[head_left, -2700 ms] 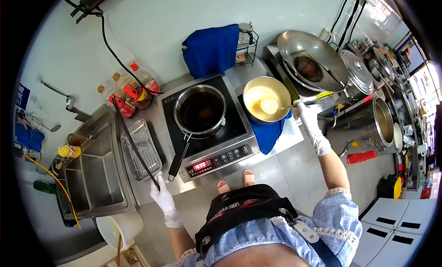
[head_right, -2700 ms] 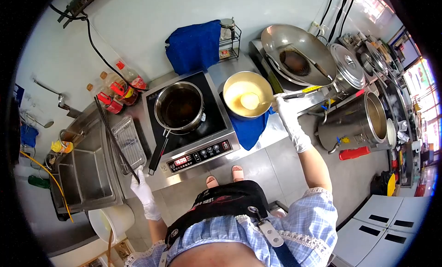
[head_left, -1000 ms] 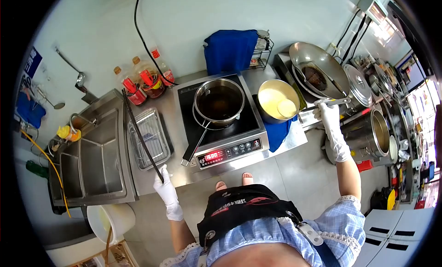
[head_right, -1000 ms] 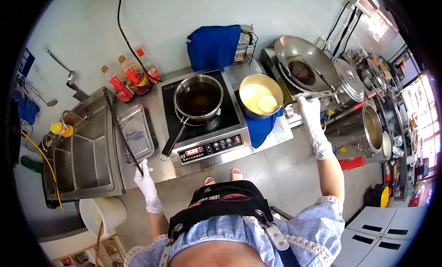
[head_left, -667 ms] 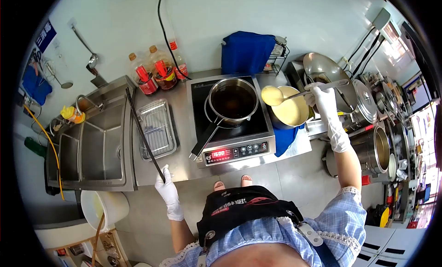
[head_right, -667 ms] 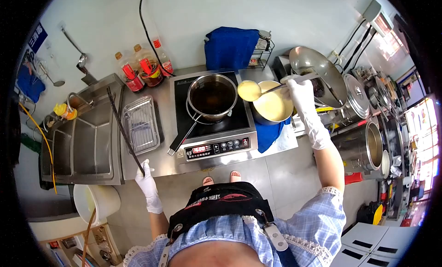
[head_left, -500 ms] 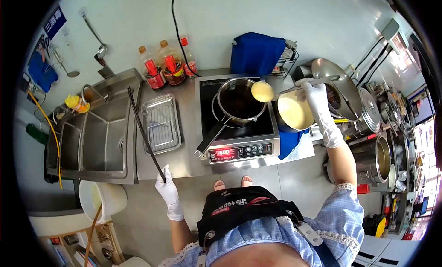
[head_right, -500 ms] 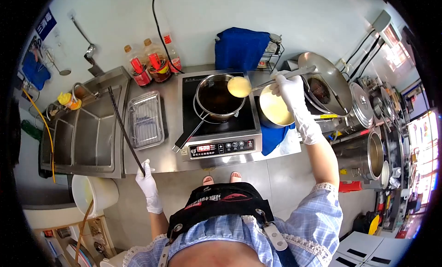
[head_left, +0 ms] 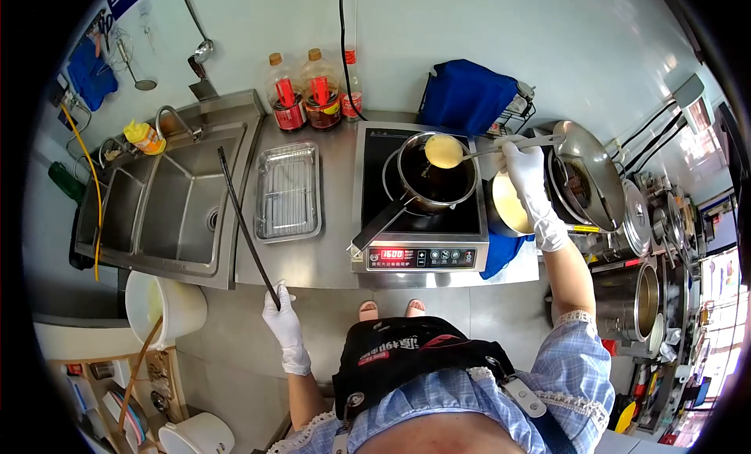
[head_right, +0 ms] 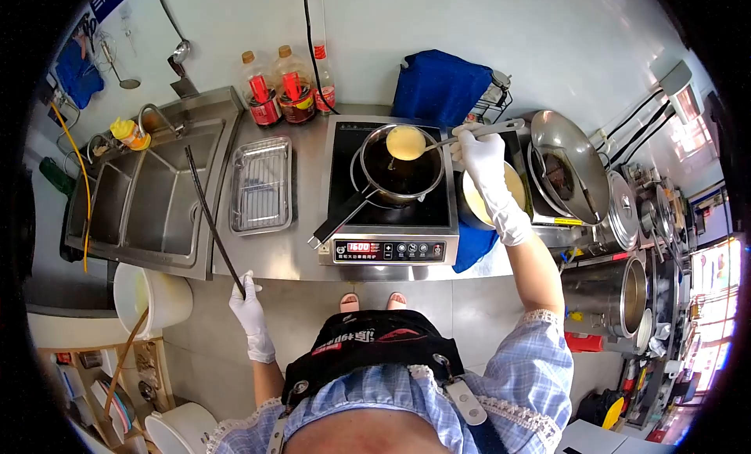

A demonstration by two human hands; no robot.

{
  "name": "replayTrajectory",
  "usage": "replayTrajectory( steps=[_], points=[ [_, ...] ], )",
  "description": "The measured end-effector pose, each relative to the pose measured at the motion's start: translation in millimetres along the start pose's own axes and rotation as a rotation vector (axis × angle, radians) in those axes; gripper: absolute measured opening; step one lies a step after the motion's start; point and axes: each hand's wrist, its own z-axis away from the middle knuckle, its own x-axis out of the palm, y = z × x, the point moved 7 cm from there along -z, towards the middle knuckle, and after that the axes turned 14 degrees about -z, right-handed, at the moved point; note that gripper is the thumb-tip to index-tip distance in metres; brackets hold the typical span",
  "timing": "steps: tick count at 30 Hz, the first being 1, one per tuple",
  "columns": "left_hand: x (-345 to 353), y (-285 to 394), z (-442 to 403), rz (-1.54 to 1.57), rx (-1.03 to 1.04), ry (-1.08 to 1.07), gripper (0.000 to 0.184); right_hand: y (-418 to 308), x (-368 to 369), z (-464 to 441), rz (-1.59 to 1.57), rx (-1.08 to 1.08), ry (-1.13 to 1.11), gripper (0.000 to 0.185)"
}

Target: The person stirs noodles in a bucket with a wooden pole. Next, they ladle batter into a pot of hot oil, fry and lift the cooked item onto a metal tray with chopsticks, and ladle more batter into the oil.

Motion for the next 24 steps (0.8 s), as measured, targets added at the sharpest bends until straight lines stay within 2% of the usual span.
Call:
replayTrajectory(
  steps=[24],
  points=[
    [4.1,-7.6,-6.1,-0.009,-0.003,-0.016,0.015,-4.0,0.0,8.3,0.031,-0.002,-0.018,0.017]
  ],
)
